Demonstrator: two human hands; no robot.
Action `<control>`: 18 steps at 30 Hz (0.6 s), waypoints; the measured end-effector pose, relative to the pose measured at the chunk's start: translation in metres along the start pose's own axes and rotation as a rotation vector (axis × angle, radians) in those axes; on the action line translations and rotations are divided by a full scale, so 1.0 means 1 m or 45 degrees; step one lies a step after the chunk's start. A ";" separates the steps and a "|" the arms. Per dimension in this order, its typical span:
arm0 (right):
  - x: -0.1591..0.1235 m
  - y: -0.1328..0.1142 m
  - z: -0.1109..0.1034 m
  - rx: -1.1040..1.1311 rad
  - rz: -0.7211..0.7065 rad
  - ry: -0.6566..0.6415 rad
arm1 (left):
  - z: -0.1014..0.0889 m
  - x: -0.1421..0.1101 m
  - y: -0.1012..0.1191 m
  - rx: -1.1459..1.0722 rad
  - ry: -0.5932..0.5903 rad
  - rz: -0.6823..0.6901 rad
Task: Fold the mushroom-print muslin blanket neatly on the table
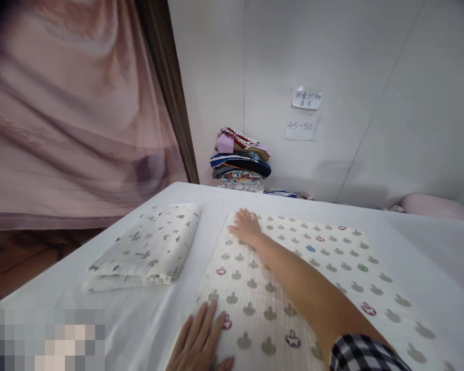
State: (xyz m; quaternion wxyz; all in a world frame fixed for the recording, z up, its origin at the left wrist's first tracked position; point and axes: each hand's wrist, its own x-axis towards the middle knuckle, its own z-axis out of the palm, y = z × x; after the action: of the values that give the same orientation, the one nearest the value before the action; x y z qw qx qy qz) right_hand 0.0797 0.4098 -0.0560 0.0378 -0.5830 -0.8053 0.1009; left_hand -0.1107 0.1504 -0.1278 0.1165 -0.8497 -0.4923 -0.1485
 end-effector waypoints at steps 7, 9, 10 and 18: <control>0.019 -0.022 0.007 0.010 0.015 -0.060 | 0.000 -0.001 0.000 -0.079 -0.108 -0.030; 0.019 -0.026 0.007 0.024 0.005 -0.067 | 0.000 0.000 0.001 -0.076 -0.097 -0.028; 0.019 -0.028 0.008 0.033 -0.012 -0.069 | -0.001 0.000 0.002 -0.075 -0.090 -0.028; 0.030 -0.041 0.001 0.106 0.014 -0.130 | -0.009 0.004 0.002 -0.036 -0.055 0.010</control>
State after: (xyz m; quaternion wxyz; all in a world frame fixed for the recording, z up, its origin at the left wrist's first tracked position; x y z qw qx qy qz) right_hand 0.0315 0.4258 -0.0502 0.0203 -0.5792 -0.7982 0.1644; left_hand -0.1088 0.1495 -0.1184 0.0944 -0.8561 -0.4893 -0.1367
